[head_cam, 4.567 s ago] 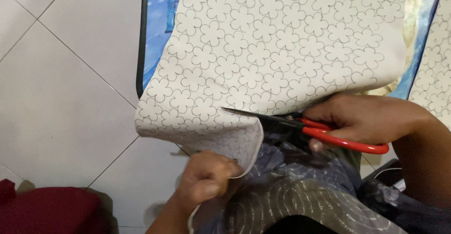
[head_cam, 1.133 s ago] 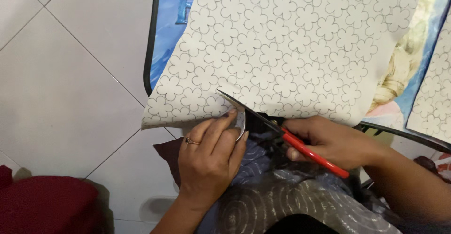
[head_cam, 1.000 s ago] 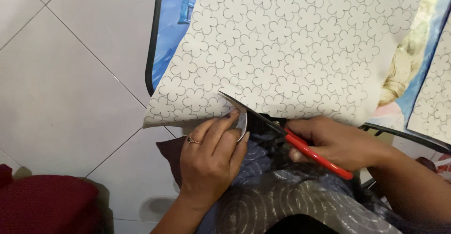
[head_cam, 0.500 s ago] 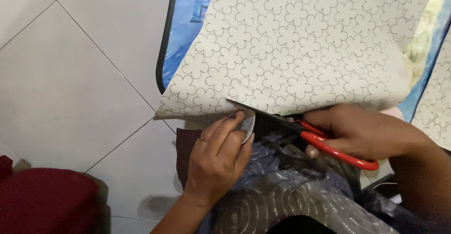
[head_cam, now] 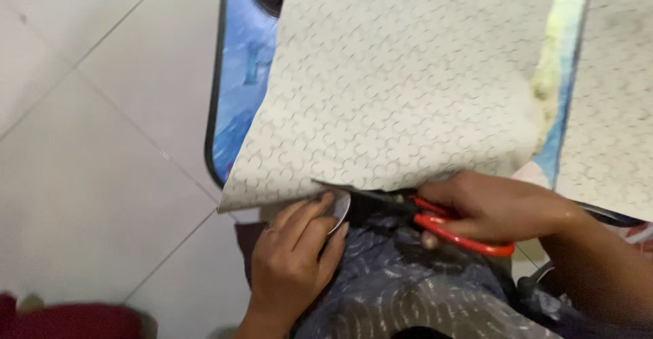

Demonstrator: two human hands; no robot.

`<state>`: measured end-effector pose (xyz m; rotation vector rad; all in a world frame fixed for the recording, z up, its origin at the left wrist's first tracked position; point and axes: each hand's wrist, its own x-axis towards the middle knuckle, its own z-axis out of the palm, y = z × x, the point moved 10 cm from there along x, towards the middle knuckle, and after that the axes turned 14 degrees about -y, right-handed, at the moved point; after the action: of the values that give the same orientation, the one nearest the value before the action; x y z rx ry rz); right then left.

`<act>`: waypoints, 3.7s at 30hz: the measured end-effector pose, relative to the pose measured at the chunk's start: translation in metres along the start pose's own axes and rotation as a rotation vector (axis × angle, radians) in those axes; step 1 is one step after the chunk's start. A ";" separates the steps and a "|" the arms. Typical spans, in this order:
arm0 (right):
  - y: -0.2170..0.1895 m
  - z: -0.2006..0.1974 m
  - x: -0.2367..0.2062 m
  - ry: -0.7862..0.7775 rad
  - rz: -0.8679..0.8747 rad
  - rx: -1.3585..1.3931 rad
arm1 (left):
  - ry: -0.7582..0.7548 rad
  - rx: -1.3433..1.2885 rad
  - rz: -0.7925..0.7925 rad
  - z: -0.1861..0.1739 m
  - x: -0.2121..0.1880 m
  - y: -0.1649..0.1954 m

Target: The person uses red-handled scissors to cut a sheet of white paper printed with a repeating flower pattern. They hold the paper with one hand and cut along the pattern lines with the other, separating individual shapes from the sheet.

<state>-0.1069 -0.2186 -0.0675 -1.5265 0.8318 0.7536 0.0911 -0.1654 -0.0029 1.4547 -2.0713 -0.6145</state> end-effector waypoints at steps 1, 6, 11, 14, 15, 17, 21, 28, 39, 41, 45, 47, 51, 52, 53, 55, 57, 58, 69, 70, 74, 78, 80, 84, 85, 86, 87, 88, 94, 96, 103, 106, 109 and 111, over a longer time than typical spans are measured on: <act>0.003 0.007 -0.003 -0.033 0.007 0.020 | -0.010 0.024 0.007 -0.001 0.000 -0.002; 0.048 0.032 -0.038 -0.118 0.075 0.059 | 0.039 0.140 0.000 -0.011 0.005 -0.007; 0.075 0.009 -0.066 0.374 -0.206 0.255 | 0.026 0.119 0.049 -0.001 0.036 0.006; 0.098 -0.014 -0.084 0.850 -0.089 0.328 | 0.033 0.088 0.084 0.005 0.055 0.019; 0.102 -0.025 -0.088 1.005 -0.044 0.343 | 0.030 0.089 0.105 0.006 0.059 0.024; 0.109 -0.047 -0.089 1.064 0.100 0.350 | 0.011 0.111 0.121 0.007 0.065 0.030; 0.113 -0.131 -0.100 1.213 0.197 0.305 | -0.030 0.192 0.117 0.008 0.062 0.027; 0.120 -0.244 -0.098 1.495 0.281 0.070 | -0.187 0.181 -0.059 0.036 0.031 -0.031; 0.164 -0.288 -0.086 1.573 0.229 0.126 | -0.181 0.102 -0.013 0.045 0.033 -0.025; 0.167 -0.300 -0.086 1.548 0.133 0.150 | -0.153 0.119 0.033 0.031 0.044 -0.009; 0.170 -0.325 -0.093 1.345 0.192 0.147 | -0.076 0.222 0.148 -0.001 0.076 0.030; 0.164 -0.321 -0.098 1.286 0.212 0.131 | -0.080 0.260 0.187 -0.006 0.097 0.046; 0.149 -0.251 -0.112 1.248 0.259 0.050 | -0.331 0.351 0.158 0.034 0.129 0.064; 0.146 -0.239 -0.120 1.257 0.270 0.026 | -0.442 0.416 0.136 0.052 0.131 0.063; 0.145 -0.233 -0.138 1.271 0.284 0.002 | -0.422 0.424 0.140 0.057 0.132 0.068; 0.143 -0.222 -0.173 1.297 0.298 -0.028 | -0.382 0.444 0.135 0.062 0.128 0.073; 0.141 -0.213 -0.186 1.264 0.324 -0.013 | -0.364 0.414 0.099 0.059 0.120 0.071; 0.145 -0.186 -0.187 1.205 0.359 0.020 | -0.359 0.398 0.085 0.057 0.117 0.070; 0.087 0.087 -0.062 0.335 -0.365 0.609 | -0.358 -0.091 -0.062 0.024 0.090 0.032; 0.083 0.091 -0.057 0.297 -0.382 0.620 | -0.316 -0.127 -0.031 0.022 0.089 0.034; 0.072 0.089 -0.046 0.291 -0.451 0.495 | -0.229 -0.136 -0.042 0.020 0.085 0.030; 0.081 0.092 -0.035 0.244 -0.352 0.556 | -0.116 -0.028 -0.007 0.014 0.076 0.031; 0.084 0.096 -0.031 0.187 -0.330 0.632 | -0.120 -0.033 -0.022 0.017 0.071 0.029; 0.082 0.091 -0.031 0.148 -0.390 0.655 | -0.130 -0.043 -0.074 0.009 0.075 0.024; 0.083 0.092 -0.030 0.128 -0.389 0.667 | -0.131 -0.041 -0.090 0.002 0.078 0.025; 0.084 0.091 -0.028 0.114 -0.393 0.673 | -0.141 0.034 -0.077 -0.009 0.083 0.027; 0.088 0.089 -0.027 0.106 -0.369 0.681 | -0.147 0.111 -0.062 -0.024 0.086 0.029; 0.092 0.088 -0.027 0.092 -0.342 0.695 | -0.161 0.185 -0.052 -0.036 0.088 0.033; 0.087 0.077 -0.024 0.066 -0.097 0.579 | -0.303 0.276 0.204 -0.037 0.102 0.053; 0.093 0.077 -0.030 0.024 0.082 0.521 | -0.303 0.349 0.060 -0.025 0.120 0.019; 0.110 0.077 -0.045 -0.014 0.180 0.361 | -0.379 0.256 -0.130 0.010 0.098 -0.028; 0.124 0.080 -0.047 -0.008 0.126 0.343 | -0.336 0.363 -0.110 0.004 0.087 -0.024; 0.123 0.082 -0.048 -0.004 -0.026 0.388 | -0.347 0.304 -0.009 0.009 0.089 -0.003; 0.123 0.080 -0.046 -0.006 -0.077 0.415 | -0.337 0.137 0.038 0.014 0.096 0.012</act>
<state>-0.2359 -0.1430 -0.1029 -1.1762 0.8584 0.4911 0.0470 -0.2518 0.0097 1.4630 -2.4358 -0.7593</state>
